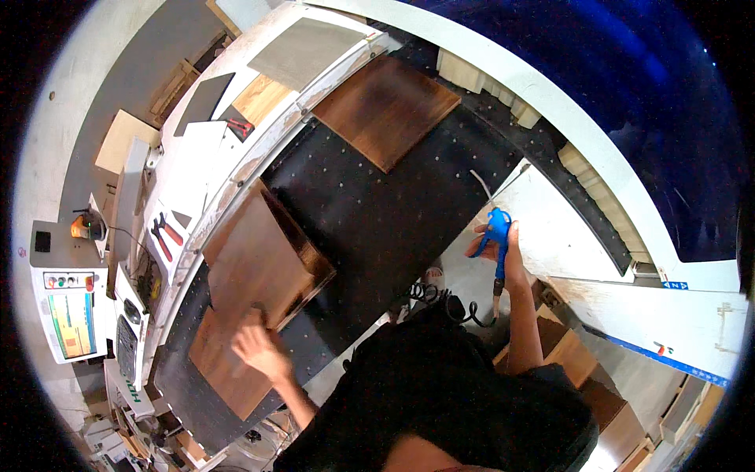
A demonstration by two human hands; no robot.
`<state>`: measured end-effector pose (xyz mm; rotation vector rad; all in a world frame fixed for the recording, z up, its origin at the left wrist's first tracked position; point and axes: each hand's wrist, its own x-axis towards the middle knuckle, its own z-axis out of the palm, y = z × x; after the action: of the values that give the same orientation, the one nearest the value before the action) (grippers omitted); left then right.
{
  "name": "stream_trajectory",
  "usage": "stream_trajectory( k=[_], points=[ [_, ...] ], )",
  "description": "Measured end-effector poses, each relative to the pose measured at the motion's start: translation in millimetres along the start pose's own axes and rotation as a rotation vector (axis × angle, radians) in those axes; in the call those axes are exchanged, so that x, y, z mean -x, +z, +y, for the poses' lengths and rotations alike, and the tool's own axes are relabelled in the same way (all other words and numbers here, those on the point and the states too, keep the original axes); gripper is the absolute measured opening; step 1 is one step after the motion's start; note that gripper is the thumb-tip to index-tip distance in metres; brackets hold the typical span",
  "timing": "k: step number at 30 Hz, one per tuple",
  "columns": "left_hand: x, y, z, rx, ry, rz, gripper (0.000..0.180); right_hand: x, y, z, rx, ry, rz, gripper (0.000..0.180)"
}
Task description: The person picks up wood panels from a work table, uses a pressurized air tool to clean a panel, and stacks them on the floor and on a cardboard surface.
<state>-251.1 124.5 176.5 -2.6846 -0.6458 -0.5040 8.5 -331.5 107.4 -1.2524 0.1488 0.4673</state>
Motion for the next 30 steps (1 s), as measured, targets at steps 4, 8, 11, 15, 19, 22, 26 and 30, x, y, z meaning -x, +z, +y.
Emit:
stream_trajectory(
  k=[4,8,11,15,19,22,26,30],
  points=[
    [38,38,46,0.156,-0.026,-0.093,0.05,-29,-9,-2,0.005,-0.04,0.008,0.091],
    [30,68,49,0.152,-0.136,-0.168,0.053,-52,6,-25,0.157,-0.015,-0.096,0.088],
    [24,89,30,0.165,-0.238,-0.203,0.061,-81,14,-33,0.279,-0.028,-0.181,0.085],
    [3,77,31,0.298,-0.206,-0.306,0.076,-148,-34,-35,0.138,-0.103,0.022,0.084],
    [8,81,40,0.313,-0.197,-0.355,0.079,-193,-92,-68,0.235,-0.251,0.122,0.082],
    [14,86,51,0.278,-0.234,-0.316,0.079,-224,-131,-74,0.198,-0.268,0.219,0.081],
    [14,89,57,0.245,-0.24,-0.329,0.078,-239,-152,-72,0.13,-0.303,0.216,0.082],
    [10,88,59,0.234,-0.23,-0.318,0.074,-254,-156,-57,0.086,-0.343,0.2,0.082]
  ],
)
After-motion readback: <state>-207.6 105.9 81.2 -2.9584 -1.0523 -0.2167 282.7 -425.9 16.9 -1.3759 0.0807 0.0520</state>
